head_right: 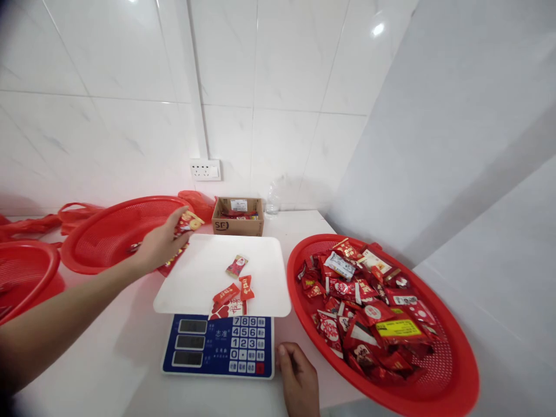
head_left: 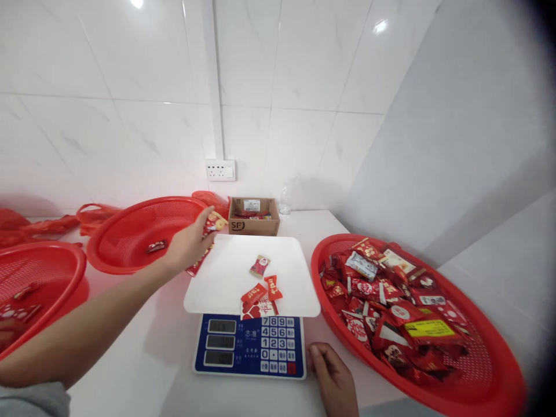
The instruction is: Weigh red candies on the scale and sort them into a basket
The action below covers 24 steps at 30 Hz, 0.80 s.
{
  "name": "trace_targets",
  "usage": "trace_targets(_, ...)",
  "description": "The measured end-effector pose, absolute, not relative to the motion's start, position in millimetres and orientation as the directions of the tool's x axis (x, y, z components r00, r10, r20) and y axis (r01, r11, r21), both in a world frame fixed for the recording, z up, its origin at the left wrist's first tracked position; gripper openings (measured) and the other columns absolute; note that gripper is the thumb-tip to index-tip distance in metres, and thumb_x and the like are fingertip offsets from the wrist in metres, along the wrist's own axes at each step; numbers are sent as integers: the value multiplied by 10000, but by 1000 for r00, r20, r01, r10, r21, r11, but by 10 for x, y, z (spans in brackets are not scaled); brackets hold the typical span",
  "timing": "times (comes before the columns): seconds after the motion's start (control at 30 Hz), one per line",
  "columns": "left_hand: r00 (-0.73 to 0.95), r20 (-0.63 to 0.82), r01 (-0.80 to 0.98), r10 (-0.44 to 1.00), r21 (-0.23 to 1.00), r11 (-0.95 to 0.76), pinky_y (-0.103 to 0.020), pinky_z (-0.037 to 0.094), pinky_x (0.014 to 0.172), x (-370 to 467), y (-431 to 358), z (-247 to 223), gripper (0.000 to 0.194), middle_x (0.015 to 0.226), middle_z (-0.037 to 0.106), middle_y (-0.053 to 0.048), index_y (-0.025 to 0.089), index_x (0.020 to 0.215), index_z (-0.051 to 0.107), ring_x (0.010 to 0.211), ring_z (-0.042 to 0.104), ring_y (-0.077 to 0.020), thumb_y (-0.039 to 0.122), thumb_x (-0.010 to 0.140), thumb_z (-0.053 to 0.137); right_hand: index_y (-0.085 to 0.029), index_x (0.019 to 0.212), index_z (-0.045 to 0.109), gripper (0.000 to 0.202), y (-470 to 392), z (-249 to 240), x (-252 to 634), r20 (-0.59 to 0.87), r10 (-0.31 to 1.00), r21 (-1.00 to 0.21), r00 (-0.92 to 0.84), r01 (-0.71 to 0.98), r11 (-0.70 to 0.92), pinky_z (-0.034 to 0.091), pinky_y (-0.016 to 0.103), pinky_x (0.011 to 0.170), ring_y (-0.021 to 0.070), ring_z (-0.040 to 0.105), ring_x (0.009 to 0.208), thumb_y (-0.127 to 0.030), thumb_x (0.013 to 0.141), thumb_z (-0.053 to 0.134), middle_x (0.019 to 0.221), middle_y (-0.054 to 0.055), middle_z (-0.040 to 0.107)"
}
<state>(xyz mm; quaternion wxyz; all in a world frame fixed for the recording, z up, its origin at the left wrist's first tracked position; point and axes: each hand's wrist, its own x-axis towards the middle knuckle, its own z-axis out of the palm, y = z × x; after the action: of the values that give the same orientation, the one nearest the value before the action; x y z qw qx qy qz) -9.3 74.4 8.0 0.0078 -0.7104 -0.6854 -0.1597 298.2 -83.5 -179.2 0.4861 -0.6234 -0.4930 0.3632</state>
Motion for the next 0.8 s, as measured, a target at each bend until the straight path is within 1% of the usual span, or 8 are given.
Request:
trace_targets(0.1,-70,277,988,958,149,29,-419,552,736,-379,756,244,558,1022,700,-91,186,1507,193,918,706,-333,379,1001,328,-198,619,621,532,-833,-1788,2981,23,968,-966,250,256,-43,467,254,539,178,553,547,-687,809,533,562,10,581)
trace_targets(0.2,-90,308,993,947,100,62,-493,549,755,-616,781,329,557,1092,659,-129,113,1492,216,1021,655,-377,399,1018,284,-197,629,629,546,-840,-1773,2950,20,964,-971,267,236,-45,454,257,531,176,537,540,-707,798,529,560,6,567)
trace_targets(0.3,-2,295,997,955,74,-21,-550,501,887,-698,816,282,585,1168,636,-156,68,1452,308,1187,555,-411,456,1016,280,-198,629,623,534,-858,-1750,2895,29,943,-977,332,209,-43,440,259,544,172,518,548,-699,794,547,560,-4,550)
trace_targets(0.4,162,242,979,957,78,-186,-579,359,1068,-534,789,120,616,1347,568,-209,75,1442,365,1348,415,-408,483,981,377,-200,621,611,527,-869,-1735,2862,27,933,-982,360,185,-43,428,257,551,167,502,550,-696,791,557,558,-13,532)
trace_targets(0.57,563,32,811,826,169,-560,-414,313,1161,163,520,-149,739,1588,342,-88,250,1496,353,1465,289,-277,536,863,606,-196,629,622,534,-845,-1763,2927,18,956,-975,292,217,-48,443,255,546,173,528,553,-695,798,545,564,-2,551)
trace_targets(0.63,691,-72,707,719,275,-652,-523,239,1174,439,441,-201,817,1618,240,-126,251,1516,318,1494,154,-336,588,836,620,-193,623,628,539,-835,-1781,2965,15,965,-970,264,239,-51,456,257,540,179,544,552,-698,793,546,563,7,569)
trace_targets(0.7,717,-139,678,683,366,-637,-617,166,1158,640,424,-231,851,1624,167,-175,237,1526,291,1493,60,-378,629,834,593,-191,626,634,539,-833,-1791,2987,10,966,-966,260,251,-57,464,258,539,182,551,554,-698,789,550,566,10,578)
trace_targets(0.8,700,-173,695,693,389,-605,-687,170,1116,787,443,-249,849,1605,186,-230,199,1508,324,1478,84,-426,667,837,550,-190,634,632,532,-844,-1792,2985,12,965,-964,263,260,-59,465,255,540,177,544,550,-691,795,548,565,6,570)
